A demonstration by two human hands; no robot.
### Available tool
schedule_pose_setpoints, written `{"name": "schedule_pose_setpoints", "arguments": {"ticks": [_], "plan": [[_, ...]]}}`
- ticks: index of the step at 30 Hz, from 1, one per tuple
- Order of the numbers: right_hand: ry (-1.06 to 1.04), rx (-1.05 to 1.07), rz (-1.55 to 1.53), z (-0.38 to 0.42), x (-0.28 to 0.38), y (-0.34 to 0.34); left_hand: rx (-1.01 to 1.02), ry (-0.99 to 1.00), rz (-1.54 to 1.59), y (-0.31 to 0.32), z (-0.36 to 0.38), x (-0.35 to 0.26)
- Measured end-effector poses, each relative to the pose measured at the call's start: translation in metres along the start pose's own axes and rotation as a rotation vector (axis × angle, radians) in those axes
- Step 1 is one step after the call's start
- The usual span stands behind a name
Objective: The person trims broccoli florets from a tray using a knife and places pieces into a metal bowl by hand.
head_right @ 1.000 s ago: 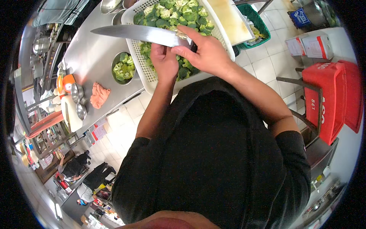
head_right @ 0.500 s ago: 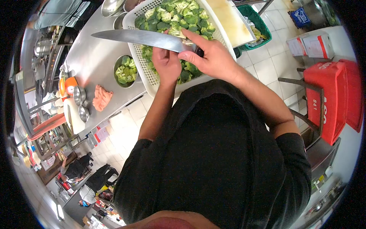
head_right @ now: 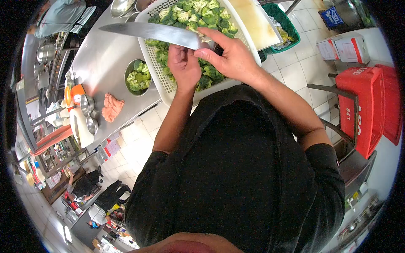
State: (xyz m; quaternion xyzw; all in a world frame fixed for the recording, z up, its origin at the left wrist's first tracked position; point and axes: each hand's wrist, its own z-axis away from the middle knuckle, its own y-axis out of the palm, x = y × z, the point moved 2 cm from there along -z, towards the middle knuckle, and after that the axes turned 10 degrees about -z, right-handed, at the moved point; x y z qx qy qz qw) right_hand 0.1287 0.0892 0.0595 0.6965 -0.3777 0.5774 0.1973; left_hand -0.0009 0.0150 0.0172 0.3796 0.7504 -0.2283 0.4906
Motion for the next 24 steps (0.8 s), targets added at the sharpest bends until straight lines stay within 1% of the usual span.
{"name": "schedule_pose_setpoints", "arguments": {"ticks": [2, 5, 6, 8, 9, 10, 13, 14, 15, 17, 19, 20, 22, 24], "plan": [[-0.02, -0.02, -0.011, -0.003, -0.007, 0.0, 0.009, 0.073, 0.005, -0.001, 0.004, 0.019], [0.124, -0.009, -0.152, -0.007, -0.008, -0.004, -0.017, 0.088, -0.012, 0.007, 0.003, 0.003], [0.137, -0.047, -0.173, -0.009, -0.009, -0.007, -0.029, 0.041, 0.036, 0.008, 0.002, 0.002], [0.16, -0.115, -0.218, -0.013, -0.013, -0.017, -0.023, -0.153, 0.099, 0.002, 0.001, 0.003], [0.08, -0.15, -0.132, -0.018, -0.009, -0.029, -0.024, -0.248, 0.13, -0.002, 0.001, 0.004], [0.208, -0.154, -0.049, -0.022, -0.007, -0.048, -0.026, -0.312, 0.26, -0.005, 0.002, 0.01], [0.103, -0.324, 0.206, -0.04, -0.024, -0.11, -0.026, -0.472, 0.638, -0.01, 0.001, 0.017], [0.236, -0.412, 0.334, -0.043, -0.02, -0.132, -0.029, -0.512, 0.686, -0.009, 0.0, 0.019], [0.122, -0.434, 0.463, -0.045, -0.051, -0.166, -0.036, -0.542, 0.747, -0.008, 0.0, 0.019], [0.153, -0.48, 0.551, -0.041, -0.082, -0.212, -0.05, -0.599, 0.872, -0.006, -0.001, 0.016], [0.449, -0.523, 0.46, -0.03, -0.086, -0.229, -0.029, -0.662, 0.926, -0.008, -0.001, 0.02], [0.475, -0.496, 0.354, -0.025, -0.09, -0.236, -0.019, -0.697, 0.951, -0.009, 0.0, 0.023], [0.529, -0.446, 0.14, -0.011, -0.093, -0.238, 0.033, -0.704, 0.982, -0.011, 0.0, 0.026], [0.516, -0.514, 0.115, 0.001, -0.089, -0.226, 0.064, -0.72, 0.993, -0.011, 0.0, 0.027]]}}
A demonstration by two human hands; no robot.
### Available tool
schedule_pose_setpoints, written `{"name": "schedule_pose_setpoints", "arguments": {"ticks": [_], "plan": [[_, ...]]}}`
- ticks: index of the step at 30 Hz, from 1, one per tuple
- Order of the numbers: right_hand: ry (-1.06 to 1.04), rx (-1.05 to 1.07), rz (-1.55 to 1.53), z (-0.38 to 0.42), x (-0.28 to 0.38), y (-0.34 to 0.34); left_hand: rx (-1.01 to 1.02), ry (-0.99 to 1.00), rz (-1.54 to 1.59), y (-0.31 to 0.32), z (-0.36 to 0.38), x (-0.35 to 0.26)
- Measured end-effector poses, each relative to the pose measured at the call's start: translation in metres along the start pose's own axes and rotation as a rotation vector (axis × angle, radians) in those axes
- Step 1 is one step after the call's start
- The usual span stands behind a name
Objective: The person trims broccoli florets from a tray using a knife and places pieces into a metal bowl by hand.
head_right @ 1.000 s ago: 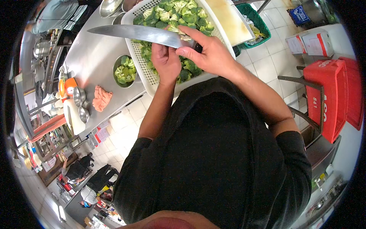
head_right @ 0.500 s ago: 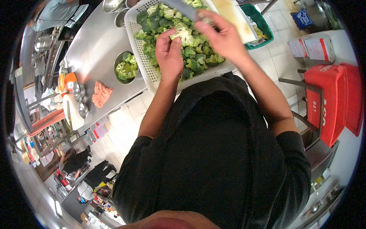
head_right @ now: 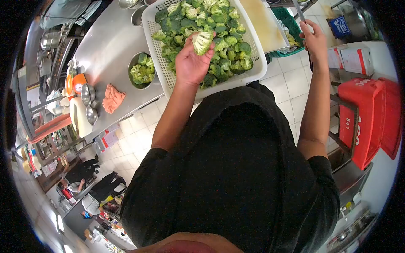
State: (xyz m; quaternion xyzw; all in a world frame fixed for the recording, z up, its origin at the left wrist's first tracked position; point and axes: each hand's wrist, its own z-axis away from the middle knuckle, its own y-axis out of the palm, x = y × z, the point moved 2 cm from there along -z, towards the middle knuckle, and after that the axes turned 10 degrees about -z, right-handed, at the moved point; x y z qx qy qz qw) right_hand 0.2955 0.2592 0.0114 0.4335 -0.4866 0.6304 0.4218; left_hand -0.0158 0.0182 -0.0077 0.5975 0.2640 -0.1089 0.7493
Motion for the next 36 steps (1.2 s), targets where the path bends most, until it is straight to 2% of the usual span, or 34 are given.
{"name": "schedule_pose_setpoints", "arguments": {"ticks": [4, 7, 10, 12, 14, 15, 17, 20, 25, 28, 30, 32, 35, 36], "plan": [[-0.001, -0.104, 0.042, 0.01, -0.006, 0.003, -0.005, -0.03, -0.027, 0.007, 0.001, -0.003], [-0.075, -0.019, 0.007, 0.031, 0.007, 0.019, -0.048, -0.053, -0.043, 0.008, -0.001, 0.0], [-0.109, 0.224, 0.004, 0.081, 0.042, 0.059, -0.023, -0.074, -0.108, 0.006, -0.004, 0.005], [-0.378, 0.359, 0.003, 0.11, 0.053, 0.093, -0.023, -0.079, -0.156, 0.008, -0.003, 0.007], [-0.432, 0.531, 0.019, 0.138, 0.071, 0.12, -0.073, -0.074, -0.185, 0.015, 0.0, 0.008], [-0.423, 0.607, 0.161, 0.146, 0.08, 0.127, -0.075, -0.075, -0.211, 0.014, 0.0, 0.009], [-0.523, 0.637, 0.207, 0.157, 0.093, 0.142, -0.083, -0.07, -0.263, 0.008, 0.001, 0.01], [-0.529, 0.658, 0.319, 0.16, 0.1, 0.152, -0.042, -0.04, -0.287, 0.002, 0.006, 0.006], [-0.451, 0.738, 0.264, 0.162, 0.092, 0.161, -0.036, 0.061, -0.38, 0.0, 0.016, 0.0], [-0.445, 0.742, 0.206, 0.158, 0.077, 0.167, -0.125, 0.073, -0.406, -0.004, 0.022, -0.003], [-0.385, 0.749, 0.182, 0.156, 0.074, 0.167, -0.198, 0.002, -0.397, -0.005, 0.026, -0.004], [-0.241, 0.779, 0.167, 0.155, 0.077, 0.165, -0.246, 0.0, -0.419, 0.0, 0.031, -0.003], [-0.433, 0.687, -0.068, 0.149, 0.056, 0.167, -0.145, 0.014, -0.388, 0.002, 0.027, -0.004], [-0.334, 0.676, -0.071, 0.147, 0.058, 0.163, -0.134, 0.043, -0.381, 0.001, 0.023, -0.001]]}}
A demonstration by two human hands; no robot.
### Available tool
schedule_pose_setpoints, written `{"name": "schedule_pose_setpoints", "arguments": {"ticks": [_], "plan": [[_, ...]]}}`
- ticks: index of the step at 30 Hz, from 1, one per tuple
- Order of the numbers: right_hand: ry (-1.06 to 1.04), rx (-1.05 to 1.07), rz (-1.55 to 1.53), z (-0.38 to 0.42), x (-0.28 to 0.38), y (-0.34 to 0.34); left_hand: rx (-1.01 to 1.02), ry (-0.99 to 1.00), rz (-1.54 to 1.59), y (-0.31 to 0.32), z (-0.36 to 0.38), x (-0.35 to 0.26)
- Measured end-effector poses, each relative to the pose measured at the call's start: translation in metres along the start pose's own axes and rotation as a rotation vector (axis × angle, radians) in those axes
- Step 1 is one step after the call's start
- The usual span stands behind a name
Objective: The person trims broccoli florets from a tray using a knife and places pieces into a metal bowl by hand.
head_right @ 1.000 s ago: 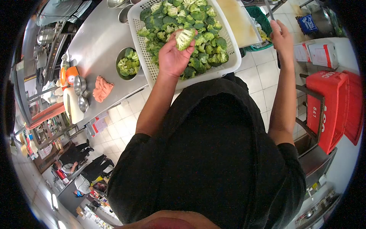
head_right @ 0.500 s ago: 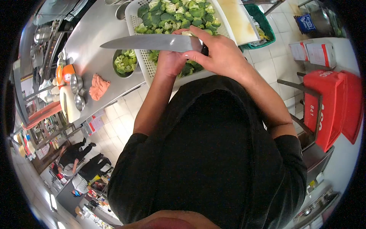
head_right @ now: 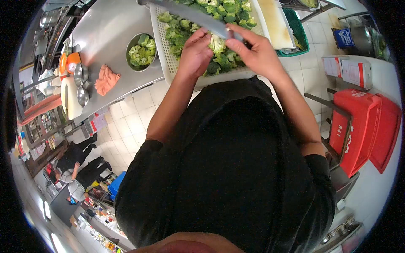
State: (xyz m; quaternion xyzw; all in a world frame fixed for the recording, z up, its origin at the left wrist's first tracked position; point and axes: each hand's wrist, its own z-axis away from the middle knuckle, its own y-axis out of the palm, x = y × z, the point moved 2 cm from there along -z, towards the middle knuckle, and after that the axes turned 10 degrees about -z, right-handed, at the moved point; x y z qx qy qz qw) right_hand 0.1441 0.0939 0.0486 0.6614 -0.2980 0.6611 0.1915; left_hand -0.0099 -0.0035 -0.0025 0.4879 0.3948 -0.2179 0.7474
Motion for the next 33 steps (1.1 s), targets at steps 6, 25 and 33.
{"name": "schedule_pose_setpoints", "arguments": {"ticks": [6, 25, 33], "plan": [[0.086, -0.423, 0.041, -0.012, -0.022, -0.078, -0.072, 0.046, -0.221, -0.02, 0.006, -0.015], [0.229, -0.809, -0.045, 0.034, -0.062, -0.199, -0.751, 0.732, -1.395, -0.206, 0.045, -0.083], [0.309, -0.577, -0.06, 0.038, -0.063, -0.13, -0.291, 0.827, -1.331, -0.083, 0.023, -0.054]]}}
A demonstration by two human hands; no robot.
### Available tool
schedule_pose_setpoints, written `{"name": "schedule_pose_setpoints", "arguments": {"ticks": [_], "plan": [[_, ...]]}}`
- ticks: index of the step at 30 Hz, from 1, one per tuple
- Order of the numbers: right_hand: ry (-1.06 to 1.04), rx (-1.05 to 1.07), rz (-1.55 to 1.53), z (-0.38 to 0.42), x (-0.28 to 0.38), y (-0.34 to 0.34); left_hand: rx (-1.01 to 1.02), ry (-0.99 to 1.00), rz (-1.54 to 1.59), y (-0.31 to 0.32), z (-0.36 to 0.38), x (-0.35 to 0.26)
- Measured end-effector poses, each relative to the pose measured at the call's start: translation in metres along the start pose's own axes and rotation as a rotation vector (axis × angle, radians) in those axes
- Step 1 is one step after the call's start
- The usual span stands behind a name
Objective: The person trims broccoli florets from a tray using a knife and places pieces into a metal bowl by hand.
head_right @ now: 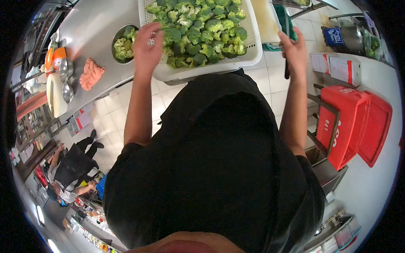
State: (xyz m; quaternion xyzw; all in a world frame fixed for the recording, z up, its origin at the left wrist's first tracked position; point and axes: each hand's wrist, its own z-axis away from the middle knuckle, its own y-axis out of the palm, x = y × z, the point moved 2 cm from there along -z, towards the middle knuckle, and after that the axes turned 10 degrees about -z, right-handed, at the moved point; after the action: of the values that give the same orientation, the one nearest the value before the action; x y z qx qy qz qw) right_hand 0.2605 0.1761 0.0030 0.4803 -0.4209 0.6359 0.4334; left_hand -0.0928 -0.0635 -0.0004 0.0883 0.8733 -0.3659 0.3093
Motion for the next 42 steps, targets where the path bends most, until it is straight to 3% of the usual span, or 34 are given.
{"name": "schedule_pose_setpoints", "arguments": {"ticks": [5, 8, 11, 14, 21, 29, 32, 35, 39, 42], "plan": [[0.032, 0.093, -0.028, 0.017, -0.008, 0.037, 0.482, 0.129, 0.029, 0.068, -0.005, -0.058], [0.011, 0.094, -0.058, 0.023, -0.018, 0.049, 0.661, 0.175, -0.026, 0.118, -0.002, -0.066], [-0.026, 0.054, -0.033, 0.025, -0.018, 0.051, 0.739, 0.153, -0.021, 0.156, -0.002, -0.073], [-0.054, 0.046, -0.013, 0.026, -0.019, 0.052, 0.833, -0.04, -0.059, 0.178, 0.002, -0.08], [-0.06, 0.023, -0.114, 0.025, -0.033, 0.051, 0.689, -0.131, 0.057, 0.201, 0.008, -0.07], [-0.06, 0.031, -0.055, 0.03, -0.021, 0.052, 0.69, -0.244, 0.316, 0.201, 0.01, -0.056], [0.027, 0.099, -0.102, 0.038, -0.005, 0.047, 0.662, -0.351, 0.526, 0.206, 0.011, -0.044], [0.073, 0.317, -0.098, 0.051, 0.011, 0.05, 0.669, -0.481, 0.725, 0.169, -0.008, -0.069], [-0.159, 0.439, 0.164, 0.063, 0.019, 0.07, 0.722, -0.591, 0.788, 0.146, -0.012, -0.086], [-0.269, 0.46, 0.298, 0.068, 0.021, 0.078, 0.653, -0.619, 0.873, 0.14, -0.005, -0.082]]}}
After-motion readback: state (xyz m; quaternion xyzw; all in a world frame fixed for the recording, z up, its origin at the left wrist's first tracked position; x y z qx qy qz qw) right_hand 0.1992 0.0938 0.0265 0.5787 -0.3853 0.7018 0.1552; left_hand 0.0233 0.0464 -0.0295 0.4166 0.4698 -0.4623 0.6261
